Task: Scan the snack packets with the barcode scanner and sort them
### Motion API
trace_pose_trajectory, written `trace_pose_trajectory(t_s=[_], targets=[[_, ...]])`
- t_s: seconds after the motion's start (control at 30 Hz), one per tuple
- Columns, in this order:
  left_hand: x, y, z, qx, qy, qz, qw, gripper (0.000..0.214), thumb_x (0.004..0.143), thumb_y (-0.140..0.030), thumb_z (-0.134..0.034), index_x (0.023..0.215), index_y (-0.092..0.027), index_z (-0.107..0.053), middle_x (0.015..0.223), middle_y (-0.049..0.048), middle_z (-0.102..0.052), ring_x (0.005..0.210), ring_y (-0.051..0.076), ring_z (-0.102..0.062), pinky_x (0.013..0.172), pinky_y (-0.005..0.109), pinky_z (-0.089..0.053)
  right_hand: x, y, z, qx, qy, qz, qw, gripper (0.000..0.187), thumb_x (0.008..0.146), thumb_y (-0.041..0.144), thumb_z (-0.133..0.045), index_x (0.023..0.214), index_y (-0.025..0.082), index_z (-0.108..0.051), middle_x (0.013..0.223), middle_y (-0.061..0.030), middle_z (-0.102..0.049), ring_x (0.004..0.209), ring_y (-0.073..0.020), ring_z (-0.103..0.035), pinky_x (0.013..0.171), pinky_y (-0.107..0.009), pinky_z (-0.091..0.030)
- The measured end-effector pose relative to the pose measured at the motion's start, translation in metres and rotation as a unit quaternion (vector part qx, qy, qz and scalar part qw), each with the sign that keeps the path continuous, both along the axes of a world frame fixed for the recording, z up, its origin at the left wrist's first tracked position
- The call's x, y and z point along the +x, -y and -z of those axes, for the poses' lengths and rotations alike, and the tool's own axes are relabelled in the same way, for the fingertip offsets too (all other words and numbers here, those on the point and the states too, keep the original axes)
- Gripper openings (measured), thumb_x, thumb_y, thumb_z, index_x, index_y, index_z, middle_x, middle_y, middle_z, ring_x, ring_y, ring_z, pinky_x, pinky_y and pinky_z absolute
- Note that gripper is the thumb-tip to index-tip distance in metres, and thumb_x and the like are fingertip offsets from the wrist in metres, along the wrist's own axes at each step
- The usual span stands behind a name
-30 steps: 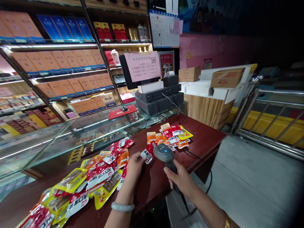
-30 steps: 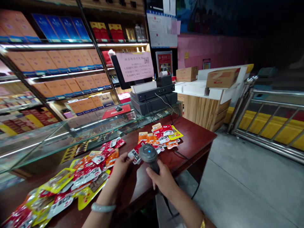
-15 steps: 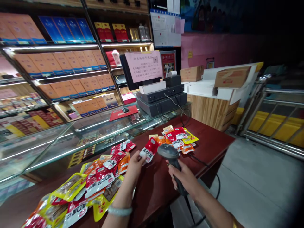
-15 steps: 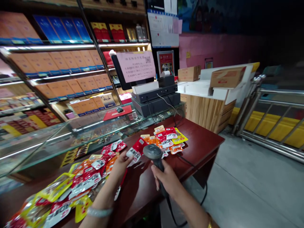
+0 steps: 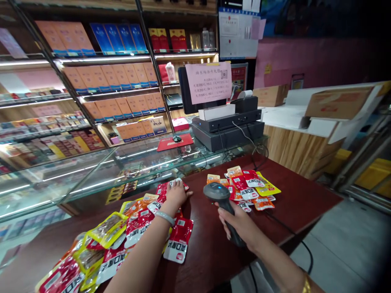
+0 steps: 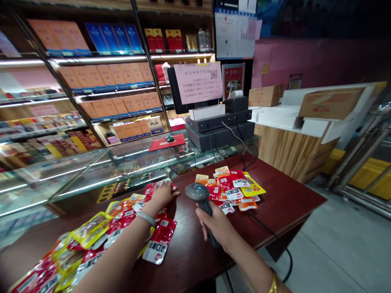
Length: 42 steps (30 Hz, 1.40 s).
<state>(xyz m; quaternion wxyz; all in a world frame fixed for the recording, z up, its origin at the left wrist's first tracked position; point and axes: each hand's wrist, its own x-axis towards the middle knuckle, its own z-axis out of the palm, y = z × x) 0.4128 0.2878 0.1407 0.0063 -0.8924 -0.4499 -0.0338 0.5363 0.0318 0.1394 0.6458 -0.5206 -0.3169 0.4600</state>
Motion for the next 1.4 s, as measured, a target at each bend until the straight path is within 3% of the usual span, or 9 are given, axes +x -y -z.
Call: trace_pose_trajectory(t_s=[0.1, 0.3, 0.4, 0.5, 0.7, 0.87, 0.93, 1.07, 1.4], targets=[[-0.001, 0.013, 0.01, -0.034, -0.028, 0.052, 0.998, 0.06, 0.095, -0.045, -0.064, 0.145, -0.014, -0.059, 0.158, 0.0251, -0.051, 0.157, 0.036, -0.035, 0.128, 0.058, -0.018, -0.007, -0.012, 0.007, 0.007, -0.008, -0.023, 1.0, 0.06, 0.08, 0.067, -0.076, 0.112, 0.019, -0.06, 0.063, 0.0117, -0.054, 0.037, -0.0065, -0.045, 0.037, -0.019, -0.041], [0.0, 0.048, 0.007, -0.149, 0.073, 0.1, 0.981, 0.054, 0.097, -0.037, -0.059, 0.148, -0.02, -0.059, 0.147, 0.0184, -0.065, 0.138, 0.031, -0.061, 0.111, 0.039, -0.048, -0.011, -0.004, 0.018, -0.01, 0.0, -0.021, 1.0, 0.062, 0.079, 0.07, -0.076, 0.112, 0.019, -0.061, 0.061, 0.0119, -0.054, 0.037, -0.0066, -0.045, 0.037, -0.019, -0.04], [-0.001, 0.038, -0.012, -0.086, 0.079, 0.048, 0.992, 0.042, 0.102, -0.036, -0.048, 0.136, -0.02, -0.067, 0.131, 0.0184, -0.074, 0.125, 0.031, -0.069, 0.105, 0.041, -0.05, -0.01, 0.004, 0.019, -0.021, -0.005, -0.011, 1.0, 0.064, 0.078, 0.069, -0.077, 0.113, 0.019, -0.061, 0.062, 0.0122, -0.053, 0.038, -0.0063, -0.045, 0.037, -0.019, -0.041], [0.004, 0.016, -0.025, -0.024, 0.022, -0.01, 0.999, 0.042, 0.095, -0.033, -0.06, 0.129, -0.009, -0.066, 0.13, 0.027, -0.071, 0.128, 0.037, -0.065, 0.107, 0.046, -0.048, -0.011, 0.006, 0.016, -0.017, 0.0, -0.017, 1.0, 0.064, 0.077, 0.07, -0.077, 0.11, 0.019, -0.06, 0.063, 0.012, -0.054, 0.038, -0.006, -0.045, 0.037, -0.019, -0.042], [0.018, -0.009, -0.021, -0.11, -0.002, 0.01, 0.994, 0.062, 0.063, -0.028, -0.093, 0.118, -0.013, -0.068, 0.125, 0.0233, -0.074, 0.116, 0.035, -0.072, 0.094, 0.034, -0.053, -0.017, 0.006, 0.015, -0.031, 0.015, -0.029, 0.999, 0.063, 0.077, 0.07, -0.077, 0.108, 0.019, -0.059, 0.06, 0.0125, -0.054, 0.037, -0.0061, -0.044, 0.034, -0.018, -0.04], [0.011, 0.005, -0.014, -0.133, 0.077, 0.003, 0.988, 0.05, 0.081, -0.035, -0.082, 0.122, -0.016, -0.061, 0.12, 0.0167, -0.076, 0.107, 0.027, -0.074, 0.085, 0.03, -0.054, -0.022, 0.018, 0.028, -0.026, 0.03, -0.016, 0.999, 0.061, 0.078, 0.072, -0.075, 0.105, 0.02, -0.057, 0.059, 0.0126, -0.053, 0.036, -0.0062, -0.044, 0.035, -0.019, -0.041], [0.006, 0.016, -0.008, -0.144, 0.197, -0.014, 0.97, 0.039, 0.089, -0.037, -0.072, 0.12, -0.016, -0.06, 0.112, 0.0134, -0.077, 0.101, 0.024, -0.074, 0.082, 0.029, -0.055, -0.023, 0.023, 0.032, -0.022, 0.042, -0.004, 0.999, 0.061, 0.078, 0.072, -0.074, 0.105, 0.02, -0.057, 0.058, 0.0131, -0.051, 0.035, -0.0065, -0.043, 0.035, -0.019, -0.041], [0.001, 0.04, 0.008, -0.214, 0.436, -0.058, 0.872, 0.027, 0.091, -0.036, -0.068, 0.11, -0.018, -0.06, 0.085, 0.003, -0.073, 0.074, 0.018, -0.071, 0.066, 0.027, -0.055, -0.025, 0.03, 0.033, -0.016, 0.075, 0.009, 0.997, 0.057, 0.08, 0.071, -0.073, 0.103, 0.021, -0.057, 0.057, 0.0133, -0.05, 0.034, -0.0068, -0.043, 0.035, -0.02, -0.041], [0.007, 0.066, 0.014, -0.372, 0.539, -0.101, 0.749, 0.036, 0.092, -0.039, -0.072, 0.117, -0.018, -0.057, 0.064, -0.0077, -0.061, 0.04, 0.009, -0.054, 0.041, 0.02, -0.044, -0.028, 0.044, 0.032, -0.032, 0.1, 0.019, 0.994, 0.057, 0.082, 0.072, -0.069, 0.102, 0.019, -0.055, 0.053, 0.0135, -0.048, 0.034, -0.0079, -0.043, 0.036, -0.019, -0.036]])
